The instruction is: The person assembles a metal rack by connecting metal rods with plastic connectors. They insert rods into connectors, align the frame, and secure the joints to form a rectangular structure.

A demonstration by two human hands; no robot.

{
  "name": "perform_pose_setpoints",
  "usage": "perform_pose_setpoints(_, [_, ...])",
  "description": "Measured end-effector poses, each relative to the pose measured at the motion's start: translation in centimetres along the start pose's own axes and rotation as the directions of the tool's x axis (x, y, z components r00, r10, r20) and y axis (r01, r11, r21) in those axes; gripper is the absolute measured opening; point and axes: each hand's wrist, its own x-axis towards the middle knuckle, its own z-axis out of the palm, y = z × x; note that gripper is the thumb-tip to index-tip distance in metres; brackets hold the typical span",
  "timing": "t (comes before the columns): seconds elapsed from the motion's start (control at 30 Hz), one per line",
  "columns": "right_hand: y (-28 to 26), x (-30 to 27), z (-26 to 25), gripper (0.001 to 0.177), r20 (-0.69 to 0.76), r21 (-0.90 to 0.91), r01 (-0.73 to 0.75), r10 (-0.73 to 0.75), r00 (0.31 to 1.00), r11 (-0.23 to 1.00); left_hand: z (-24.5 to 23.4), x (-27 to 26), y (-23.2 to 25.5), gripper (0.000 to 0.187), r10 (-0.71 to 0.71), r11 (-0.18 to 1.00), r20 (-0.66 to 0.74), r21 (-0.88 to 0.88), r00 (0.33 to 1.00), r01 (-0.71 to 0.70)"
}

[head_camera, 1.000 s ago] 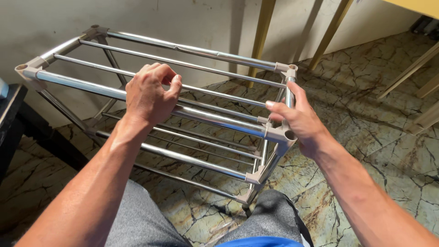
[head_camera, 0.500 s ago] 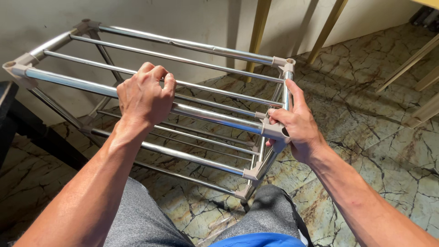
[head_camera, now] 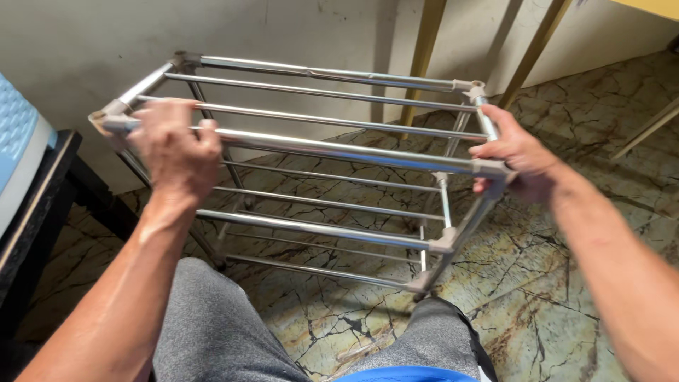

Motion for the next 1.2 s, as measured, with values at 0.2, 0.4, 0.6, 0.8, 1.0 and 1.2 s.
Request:
perform_pose_setpoints(0.2, [-1.0, 1.5, -4.8, 0.097, 0.139, -0.138, 0.012, 0.007, 0.99, 0.99, -2.6, -0.9, -4.1, 0.039, -0.504, 0.853, -0.105, -0.215, 0.857, 0.475])
perform_pose_setpoints(0.4, [-4.7, 0.1, -1.5, 0.075, -0.298, -0.735, -0.205, -0.037, 0.954, 0.646, -3.4, -3.1, -5.2, 0.033, -0.659, 0.556, 0.211, -0.51, 0.722, 0.657])
perform_pose_setpoints(0.6, [-6.9, -4.1, 7.7, 0.052, 0.054, -0.8, 0.341, -0.507, 0.86, 0.494, -3.2, -5.4, -3.9, 0.032, -0.578, 0.528, 0.143, -0.685, 0.803, 0.502])
perform_pose_setpoints(0.8, [-7.9, -6.4, 19.5, 0.042, 0.464, -0.58, 0.632, -0.429, 0.775, 0.514, -5.1, -8.3, 2.5, 0.044, -0.565, 0.406, 0.318, -0.696, 0.762, 0.592])
perform_pose_setpoints(1.0, [-8.8, -7.1, 27.1, 0.042, 0.586, -0.629, 0.62, -0.238, 0.775, 0.47, -7.0, -9.3, 5.1, 0.052, -0.379, 0.05, 0.53, -0.807, 0.759, 0.588])
perform_pose_setpoints(1.2, [-8.2, -6.3, 29.2, 0.044, 0.635, -0.6, 0.735, -0.369, 0.678, 0.317, -7.5, -9.2, 3.9, 0.054, -0.278, -0.041, 0.635, -0.758, 0.721, 0.651])
